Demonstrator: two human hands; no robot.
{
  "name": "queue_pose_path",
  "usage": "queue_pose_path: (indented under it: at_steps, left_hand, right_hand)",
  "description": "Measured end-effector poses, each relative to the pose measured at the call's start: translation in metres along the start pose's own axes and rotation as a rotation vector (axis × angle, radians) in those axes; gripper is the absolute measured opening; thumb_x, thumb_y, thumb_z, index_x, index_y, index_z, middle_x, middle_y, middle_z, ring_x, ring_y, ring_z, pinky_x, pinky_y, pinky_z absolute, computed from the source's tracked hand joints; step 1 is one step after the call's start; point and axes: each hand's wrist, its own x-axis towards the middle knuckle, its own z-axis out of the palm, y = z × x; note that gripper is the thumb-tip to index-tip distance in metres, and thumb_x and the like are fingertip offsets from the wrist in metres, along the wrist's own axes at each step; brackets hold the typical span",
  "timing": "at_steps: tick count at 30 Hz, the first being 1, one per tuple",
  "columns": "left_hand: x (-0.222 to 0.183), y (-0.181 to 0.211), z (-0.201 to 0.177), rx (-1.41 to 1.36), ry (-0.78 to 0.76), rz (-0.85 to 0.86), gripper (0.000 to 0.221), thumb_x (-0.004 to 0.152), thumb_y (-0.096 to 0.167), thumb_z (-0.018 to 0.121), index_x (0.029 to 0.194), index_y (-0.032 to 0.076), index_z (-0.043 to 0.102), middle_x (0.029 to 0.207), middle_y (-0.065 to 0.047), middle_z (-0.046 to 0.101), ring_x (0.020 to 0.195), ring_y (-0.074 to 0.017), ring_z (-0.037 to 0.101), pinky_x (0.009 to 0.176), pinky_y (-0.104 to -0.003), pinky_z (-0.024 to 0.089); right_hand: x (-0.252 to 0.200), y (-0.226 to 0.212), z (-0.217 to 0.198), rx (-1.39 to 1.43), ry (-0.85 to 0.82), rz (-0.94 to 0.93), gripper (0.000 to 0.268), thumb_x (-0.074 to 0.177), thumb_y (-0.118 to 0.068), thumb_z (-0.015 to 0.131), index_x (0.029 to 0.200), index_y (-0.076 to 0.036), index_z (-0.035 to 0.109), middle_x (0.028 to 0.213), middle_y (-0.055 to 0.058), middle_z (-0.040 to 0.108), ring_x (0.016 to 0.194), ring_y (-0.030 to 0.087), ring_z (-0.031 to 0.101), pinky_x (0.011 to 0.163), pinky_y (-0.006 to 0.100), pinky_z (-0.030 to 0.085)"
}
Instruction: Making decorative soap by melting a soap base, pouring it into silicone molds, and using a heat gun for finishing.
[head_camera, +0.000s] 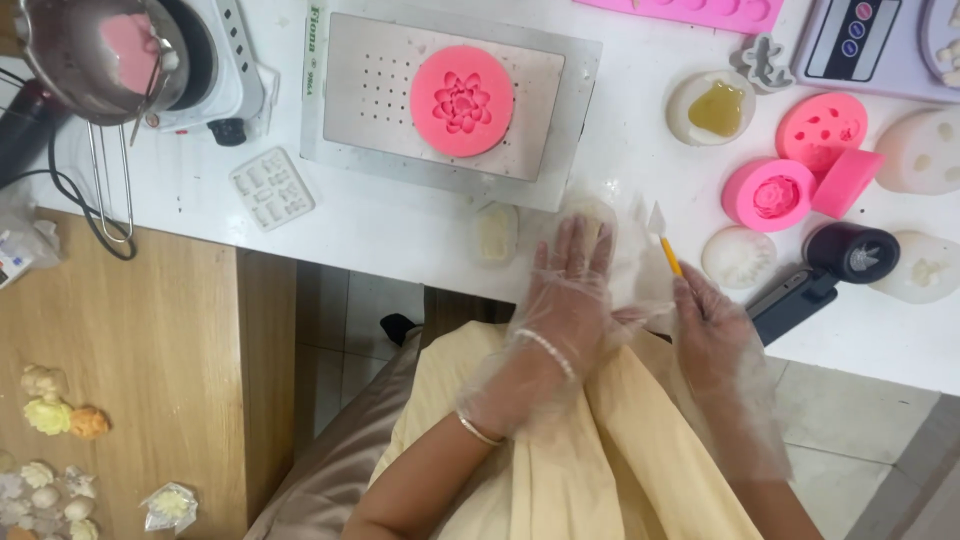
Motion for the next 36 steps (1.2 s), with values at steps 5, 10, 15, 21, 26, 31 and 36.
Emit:
queue_pose_path:
  at_steps: [5, 10, 15, 21, 26, 31, 36]
  left_hand:
    - [-0.041, -0.019, -0.054, -0.357, 0.239, 0.012, 0.086, 0.09, 0.056, 0.066, 0.147, -0.004, 0.045, 0.156, -0.028, 0.04, 0.146, -0.0362, 0.039, 0.121, -0.049, 0.031]
    - [-0.051, -0.096, -0.041, -0.913, 0.313, -0.622, 0.038, 0.093, 0.023, 0.07, 0.125, 0.003, 0.066, 0.119, -0.013, 0.075, 0.084, -0.0226, 0.074, 0.078, -0.033, 0.062]
    - [-0.014, -0.212, 0.052, -0.16, 0.699, -0.162, 0.01, 0.095, 0.013, 0.071, 0.105, 0.012, 0.072, 0.101, -0.006, 0.077, 0.089, -0.0226, 0.072, 0.083, -0.035, 0.059]
    - [0.032, -0.224, 0.08, -0.011, 0.72, -0.001, 0.029, 0.084, 0.02, 0.068, 0.108, 0.006, 0.075, 0.099, -0.015, 0.073, 0.091, -0.0331, 0.067, 0.088, -0.047, 0.051]
    - [0.041, -0.22, 0.076, -0.081, 0.58, -0.056, 0.013, 0.097, 0.018, 0.062, 0.095, 0.011, 0.074, 0.094, -0.01, 0.073, 0.091, -0.0296, 0.068, 0.087, -0.046, 0.05]
    - [0.046, -0.216, 0.056, 0.147, 0.751, 0.007, 0.02, 0.077, 0.027, 0.064, 0.077, 0.009, 0.071, 0.079, -0.012, 0.073, 0.073, -0.0302, 0.069, 0.066, -0.049, 0.05]
    - [0.054, -0.229, 0.047, 0.044, 0.254, 0.043, 0.022, 0.103, 0.019, 0.055, 0.093, 0.008, 0.071, 0.093, -0.015, 0.072, 0.09, -0.0313, 0.068, 0.08, -0.047, 0.049]
  right_hand:
    - [0.026, -0.011, 0.003, -0.108, 0.001, 0.079, 0.041, 0.106, -0.037, 0.053, 0.136, -0.013, 0.068, 0.092, 0.024, 0.07, 0.085, 0.035, 0.069, 0.078, 0.042, 0.052]
    - [0.035, -0.038, 0.007, -0.139, -0.001, 0.053, 0.043, 0.105, -0.043, 0.052, 0.132, -0.013, 0.067, 0.099, 0.024, 0.071, 0.095, 0.041, 0.069, 0.082, 0.049, 0.052]
    - [0.031, -0.032, 0.027, -0.233, 0.033, 0.054, 0.044, 0.106, -0.043, 0.05, 0.135, -0.012, 0.062, 0.099, 0.023, 0.072, 0.095, 0.042, 0.068, 0.082, 0.05, 0.051]
    - [0.026, -0.021, 0.05, -0.094, 0.169, 0.1, 0.041, 0.106, -0.04, 0.056, 0.128, -0.006, 0.065, 0.094, 0.016, 0.072, 0.083, 0.028, 0.068, 0.074, 0.041, 0.052]
    - [0.016, 0.03, 0.093, 0.148, 0.363, 0.031, 0.03, 0.11, -0.028, 0.061, 0.121, -0.001, 0.065, 0.09, 0.006, 0.068, 0.076, 0.013, 0.059, 0.068, 0.03, 0.049]
    - [-0.048, -0.013, 0.117, 0.46, 0.465, -0.073, 0.02, 0.112, -0.021, 0.062, 0.118, -0.002, 0.062, 0.088, -0.002, 0.061, 0.075, 0.005, 0.051, 0.067, 0.022, 0.044]
    - [-0.114, -0.096, 0.129, 0.536, 0.409, 0.039, 0.023, 0.11, -0.024, 0.059, 0.119, -0.003, 0.061, 0.084, -0.006, 0.056, 0.072, 0.001, 0.047, 0.063, 0.02, 0.042]
